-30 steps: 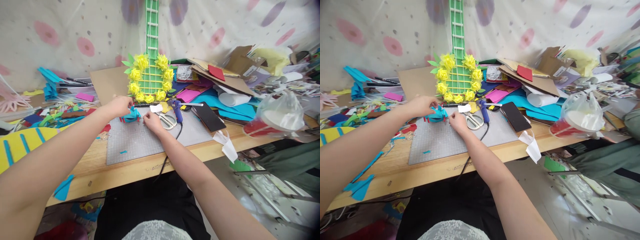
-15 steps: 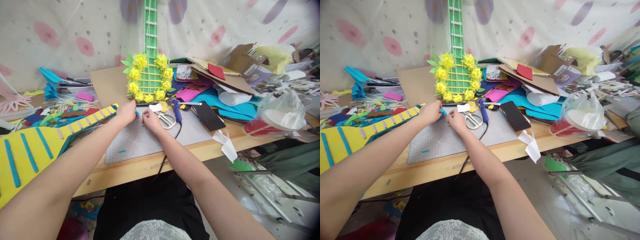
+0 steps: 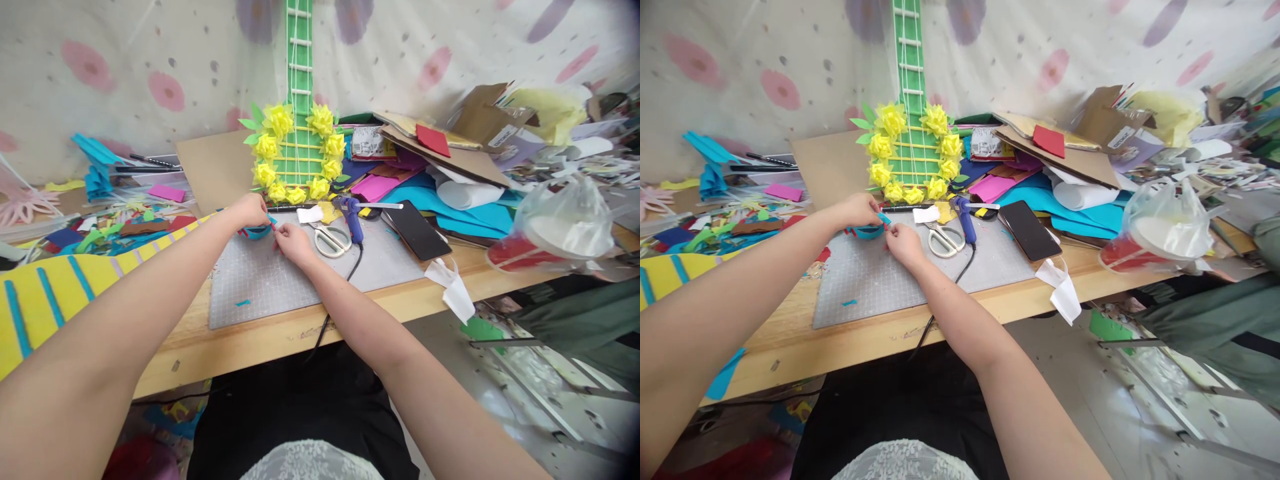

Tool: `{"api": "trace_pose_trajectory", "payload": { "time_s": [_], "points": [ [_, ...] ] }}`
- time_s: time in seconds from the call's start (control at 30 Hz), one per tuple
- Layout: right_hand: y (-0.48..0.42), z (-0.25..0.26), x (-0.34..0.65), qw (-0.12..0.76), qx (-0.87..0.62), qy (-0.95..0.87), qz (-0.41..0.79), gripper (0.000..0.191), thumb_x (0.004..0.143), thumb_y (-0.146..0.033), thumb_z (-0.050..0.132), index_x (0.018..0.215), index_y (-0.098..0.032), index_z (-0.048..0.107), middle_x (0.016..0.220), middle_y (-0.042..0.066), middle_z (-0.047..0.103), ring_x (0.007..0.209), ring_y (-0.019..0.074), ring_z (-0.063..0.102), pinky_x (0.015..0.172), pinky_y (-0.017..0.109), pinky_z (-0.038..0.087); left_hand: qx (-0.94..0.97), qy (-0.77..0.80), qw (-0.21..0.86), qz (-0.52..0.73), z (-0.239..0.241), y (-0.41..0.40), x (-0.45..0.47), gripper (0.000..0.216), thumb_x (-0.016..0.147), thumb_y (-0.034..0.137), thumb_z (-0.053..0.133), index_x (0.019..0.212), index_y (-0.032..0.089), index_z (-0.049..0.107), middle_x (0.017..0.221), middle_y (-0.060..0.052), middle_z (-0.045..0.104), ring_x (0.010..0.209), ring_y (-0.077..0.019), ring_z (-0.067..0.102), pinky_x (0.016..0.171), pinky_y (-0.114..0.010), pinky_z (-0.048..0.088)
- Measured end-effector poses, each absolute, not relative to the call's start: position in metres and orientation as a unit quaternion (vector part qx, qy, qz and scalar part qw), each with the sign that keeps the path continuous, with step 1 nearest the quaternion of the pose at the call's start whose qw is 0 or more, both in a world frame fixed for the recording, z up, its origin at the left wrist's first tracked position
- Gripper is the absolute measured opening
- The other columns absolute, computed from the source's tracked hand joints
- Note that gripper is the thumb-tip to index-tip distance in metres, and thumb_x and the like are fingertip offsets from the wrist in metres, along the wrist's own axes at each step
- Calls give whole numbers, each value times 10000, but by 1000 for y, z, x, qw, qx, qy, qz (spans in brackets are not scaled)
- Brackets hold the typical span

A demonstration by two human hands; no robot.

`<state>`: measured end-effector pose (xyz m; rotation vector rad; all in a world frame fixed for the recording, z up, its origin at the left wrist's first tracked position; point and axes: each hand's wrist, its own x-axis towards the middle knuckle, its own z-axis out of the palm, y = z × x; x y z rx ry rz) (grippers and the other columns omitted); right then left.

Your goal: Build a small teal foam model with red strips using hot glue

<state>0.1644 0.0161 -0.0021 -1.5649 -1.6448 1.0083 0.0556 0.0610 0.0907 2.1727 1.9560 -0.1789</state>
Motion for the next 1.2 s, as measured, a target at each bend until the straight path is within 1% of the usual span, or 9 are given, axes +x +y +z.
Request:
{"api": "trace_pose_trajectory", "payload": {
  "time_s": [0.1,0.2,0.33,0.5,0.73,0.97,1.2],
  "points": [
    [19,-4,163,325,-595,-618,398,124,816,-227,457,714,-193,519,611,-28,664,511,89,571,555,188,417,728,669,131,-63,95,56,58,307,620,266,679,910,167,700,805,-30,702,727,-132,617,628,-178,438],
    [19,-5,162,324,-594,-621,396,121,814,-229,461,712,-196,516,619,-27,666,520,90,573,556,189,419,715,676,168,-55,98,52,59,279,644,220,644,911,163,702,785,-26,702,679,-120,616,596,-174,435],
    [17,-7,161,338,-586,-634,375,87,804,-217,464,748,-202,529,630,-34,667,560,95,591,597,196,433,704,682,197,-35,97,51,59,260,655,174,607,896,161,704,800,-24,706,682,-113,623,598,-166,443],
    [15,-7,160,345,-585,-639,361,96,793,-219,458,737,-202,534,630,-26,665,614,109,608,636,209,444,694,683,227,-18,92,54,57,231,671,178,609,879,147,703,811,-25,706,703,-101,623,614,-148,452],
    [18,-7,160,330,-594,-635,368,101,782,-227,457,716,-198,527,625,-23,664,602,106,604,623,204,450,687,686,239,-6,88,56,56,234,673,168,601,882,136,701,797,-40,702,705,-112,627,618,-157,465],
    [17,-3,161,315,-596,-633,381,100,790,-214,453,744,-190,538,642,-20,673,572,94,596,603,192,459,683,691,237,-9,86,56,55,200,662,193,622,843,160,700,774,-2,700,735,-103,627,632,-127,459],
    [15,-1,162,317,-590,-631,392,93,791,-209,455,744,-192,533,625,-24,666,554,93,589,586,192,453,682,687,251,0,87,54,53,216,649,189,629,851,151,698,788,-21,700,717,-114,626,633,-159,477]
  ]
}}
